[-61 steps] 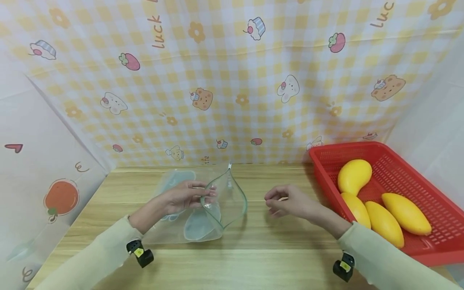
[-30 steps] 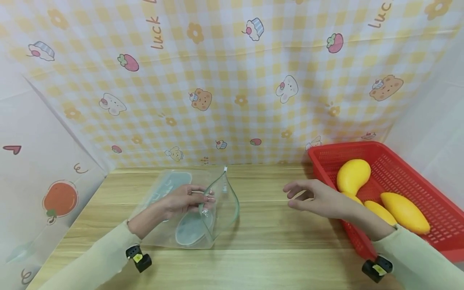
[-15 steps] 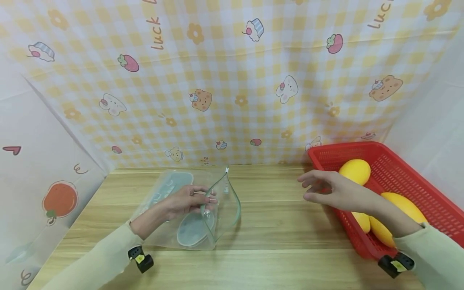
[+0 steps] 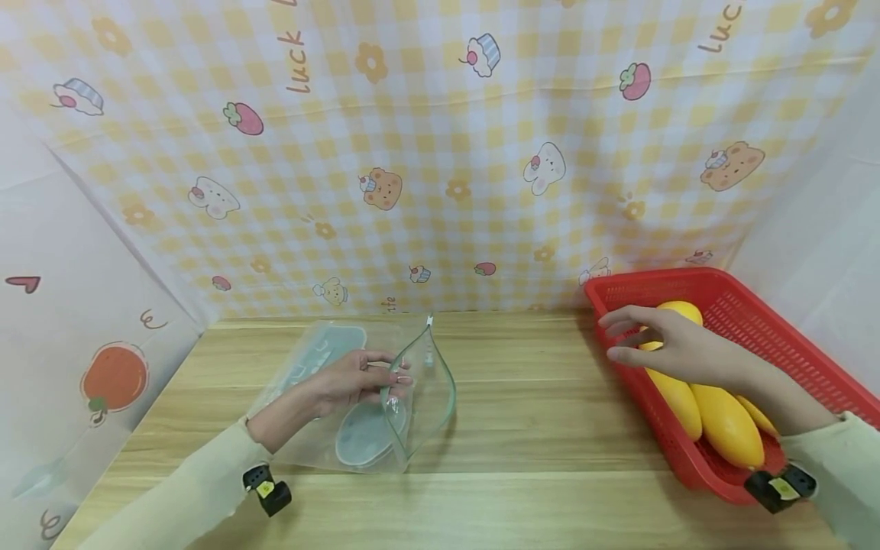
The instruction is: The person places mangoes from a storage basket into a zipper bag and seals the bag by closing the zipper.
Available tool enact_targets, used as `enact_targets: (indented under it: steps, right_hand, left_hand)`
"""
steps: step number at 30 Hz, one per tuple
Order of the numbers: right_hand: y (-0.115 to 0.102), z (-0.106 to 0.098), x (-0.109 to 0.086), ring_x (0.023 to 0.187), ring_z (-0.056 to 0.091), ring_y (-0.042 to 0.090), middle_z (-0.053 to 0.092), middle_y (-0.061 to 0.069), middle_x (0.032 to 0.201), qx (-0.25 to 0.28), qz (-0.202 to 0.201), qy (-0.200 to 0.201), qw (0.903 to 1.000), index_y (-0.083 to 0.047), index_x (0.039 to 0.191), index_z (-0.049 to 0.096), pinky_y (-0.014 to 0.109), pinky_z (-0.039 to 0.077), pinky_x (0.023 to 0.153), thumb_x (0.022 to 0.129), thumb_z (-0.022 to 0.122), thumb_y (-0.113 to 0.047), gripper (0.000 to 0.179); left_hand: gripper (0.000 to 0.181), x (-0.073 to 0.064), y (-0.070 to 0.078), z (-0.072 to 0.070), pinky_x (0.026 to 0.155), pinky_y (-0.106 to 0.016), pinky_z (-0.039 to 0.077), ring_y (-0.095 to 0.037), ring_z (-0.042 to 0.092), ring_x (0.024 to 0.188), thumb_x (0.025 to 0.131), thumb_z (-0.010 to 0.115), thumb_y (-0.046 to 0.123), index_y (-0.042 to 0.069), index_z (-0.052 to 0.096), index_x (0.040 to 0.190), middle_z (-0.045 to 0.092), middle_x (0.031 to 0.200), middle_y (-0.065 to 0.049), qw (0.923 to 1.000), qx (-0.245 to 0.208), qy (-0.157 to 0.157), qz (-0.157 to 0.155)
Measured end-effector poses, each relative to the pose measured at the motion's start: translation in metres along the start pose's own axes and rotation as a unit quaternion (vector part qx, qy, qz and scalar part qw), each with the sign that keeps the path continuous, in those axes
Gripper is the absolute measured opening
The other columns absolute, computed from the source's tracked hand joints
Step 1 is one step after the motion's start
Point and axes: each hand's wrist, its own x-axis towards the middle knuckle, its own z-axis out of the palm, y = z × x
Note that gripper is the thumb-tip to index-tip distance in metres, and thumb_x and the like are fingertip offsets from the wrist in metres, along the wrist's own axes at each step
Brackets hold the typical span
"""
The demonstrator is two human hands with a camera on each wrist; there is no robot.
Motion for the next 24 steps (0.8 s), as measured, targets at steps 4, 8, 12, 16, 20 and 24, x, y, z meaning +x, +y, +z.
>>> enact_targets:
  steps: [4, 8, 12, 16, 20, 24]
  right_hand:
    - [0.007, -0.007, -0.001, 0.099, 0.067, 0.010, 0.068, 0.005, 0.115, -0.019, -0.002, 0.010, 0.9998, -0.011, 0.124, 0.066, 0.026, 0.060, 0.073, 0.090, 0.079, -0.008, 0.037]
    - [0.016, -0.014, -0.003, 0.097, 0.068, 0.012, 0.070, 0.004, 0.113, -0.018, 0.000, 0.009, 0.9998, -0.010, 0.124, 0.065, 0.026, 0.060, 0.069, 0.090, 0.078, -0.006, 0.037]
    - [0.022, -0.017, -0.004, 0.095, 0.068, 0.011, 0.070, -0.001, 0.111, -0.025, 0.013, 0.011, 0.9995, -0.011, 0.122, 0.065, 0.025, 0.060, 0.069, 0.089, 0.079, -0.005, 0.036]
    - [0.025, -0.020, -0.004, 0.093, 0.067, 0.007, 0.070, -0.004, 0.108, -0.045, 0.032, 0.016, 0.9984, -0.011, 0.121, 0.066, 0.025, 0.059, 0.069, 0.089, 0.079, -0.007, 0.034]
    - [0.029, -0.023, -0.005, 0.094, 0.065, 0.003, 0.070, -0.005, 0.107, -0.055, 0.048, 0.014, 0.9973, -0.010, 0.120, 0.066, 0.025, 0.059, 0.069, 0.090, 0.079, -0.008, 0.032]
    - [0.036, -0.026, -0.007, 0.097, 0.064, 0.002, 0.069, 0.000, 0.110, -0.039, 0.056, 0.000, 0.9977, -0.006, 0.121, 0.065, 0.026, 0.060, 0.069, 0.090, 0.078, -0.007, 0.033]
  left_hand:
    - [0.030, 0.001, 0.000, 0.000, 0.065, -0.023, 0.060, -0.014, 0.071, 0.079, 0.098, 0.067, 0.001, -0.006, 0.063, 0.127, 0.072, 0.111, -0.019, 1.0000, -0.005, -0.002, 0.001]
    - [0.030, 0.001, -0.001, -0.001, 0.067, -0.024, 0.060, -0.016, 0.072, 0.083, 0.098, 0.066, 0.000, -0.006, 0.062, 0.128, 0.071, 0.114, -0.020, 0.9999, -0.009, -0.005, 0.001]
    - [0.031, 0.001, -0.001, -0.001, 0.068, -0.025, 0.061, -0.017, 0.072, 0.085, 0.098, 0.066, 0.000, -0.006, 0.062, 0.128, 0.071, 0.115, -0.020, 0.9999, -0.013, -0.004, -0.002]
    - [0.030, 0.001, -0.002, -0.001, 0.068, -0.024, 0.061, -0.016, 0.072, 0.083, 0.098, 0.066, 0.000, -0.006, 0.062, 0.127, 0.071, 0.114, -0.020, 0.9999, -0.016, -0.004, -0.001]
    - [0.031, 0.001, -0.002, -0.002, 0.066, -0.023, 0.060, -0.014, 0.071, 0.080, 0.097, 0.067, 0.000, -0.007, 0.062, 0.127, 0.072, 0.111, -0.020, 0.9998, -0.020, -0.005, -0.002]
    - [0.029, 0.000, -0.002, -0.002, 0.066, -0.024, 0.060, -0.015, 0.072, 0.080, 0.097, 0.067, 0.000, -0.007, 0.063, 0.126, 0.072, 0.111, -0.020, 0.9998, -0.022, -0.004, 0.000]
